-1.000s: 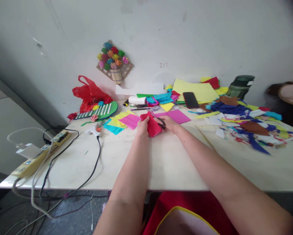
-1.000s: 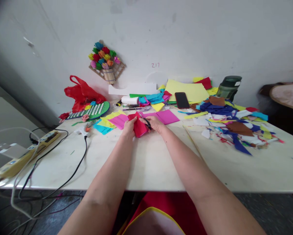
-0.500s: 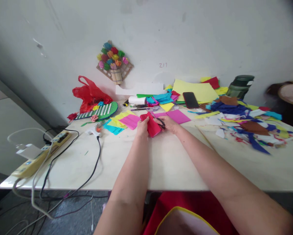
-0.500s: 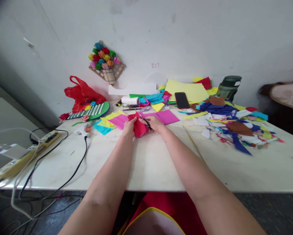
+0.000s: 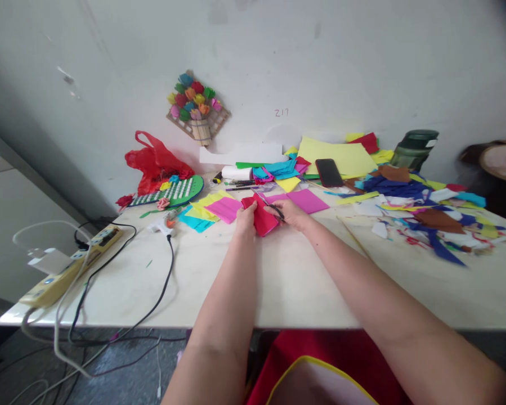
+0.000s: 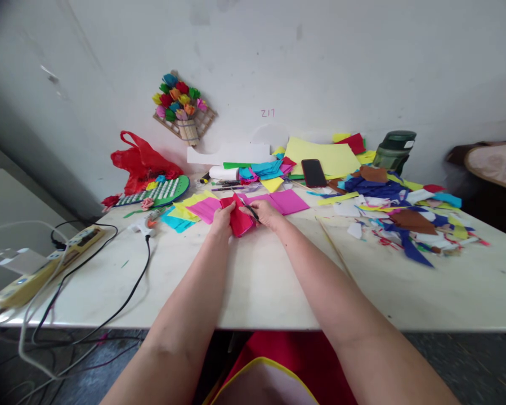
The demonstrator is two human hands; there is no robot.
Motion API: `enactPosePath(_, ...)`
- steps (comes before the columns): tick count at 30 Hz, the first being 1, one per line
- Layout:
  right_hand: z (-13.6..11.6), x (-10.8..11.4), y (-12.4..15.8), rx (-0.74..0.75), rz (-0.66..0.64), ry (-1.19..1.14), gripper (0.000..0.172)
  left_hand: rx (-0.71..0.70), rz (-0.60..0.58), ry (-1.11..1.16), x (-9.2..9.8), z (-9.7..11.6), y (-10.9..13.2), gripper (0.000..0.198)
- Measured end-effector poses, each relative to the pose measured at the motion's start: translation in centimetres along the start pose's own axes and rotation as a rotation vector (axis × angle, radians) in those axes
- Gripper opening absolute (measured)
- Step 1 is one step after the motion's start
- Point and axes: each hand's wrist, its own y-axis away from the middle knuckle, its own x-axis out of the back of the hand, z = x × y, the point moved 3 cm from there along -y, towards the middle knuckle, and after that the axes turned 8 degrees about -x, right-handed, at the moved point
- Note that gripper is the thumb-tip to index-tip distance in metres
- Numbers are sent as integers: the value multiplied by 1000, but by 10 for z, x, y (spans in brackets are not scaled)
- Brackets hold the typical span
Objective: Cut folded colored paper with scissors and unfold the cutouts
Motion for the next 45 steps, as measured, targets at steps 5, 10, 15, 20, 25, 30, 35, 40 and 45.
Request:
enactPosePath(5,0,-1,2,0,-43,-13,32,6,15,-19,0,2,2,11)
enactPosePath(10,4,-1,1,-41,-86,-99,35,-2,-14,-16,-1,3,4,7)
enactPosePath(15,2,2,5,-12,-103,-109,36,-13,-60,1,-2,3,5,7)
enactPosePath(20,-13,10,14,74,-69,-189,38,-38,-30,23,-1,6,4,11)
enactPosePath(25,-14,35,10,81,337,-19,34,-69,6,46,1,11,3,14)
enactPosePath(30,-6,58,6,-94,617,843,25,-69,19,33,1,14,4,18)
enactPosePath(35,1,63,4,-282,563,1117,32,-82,-22,41,-1,15,5,21)
enactPosePath(40,3,60,3,-275,514,1135,36,-74,-38,15,-2,13,7,24)
enactPosePath(45,1,58,4,-275,448,1131,28,-68,-72,-6,-2,9,5,30)
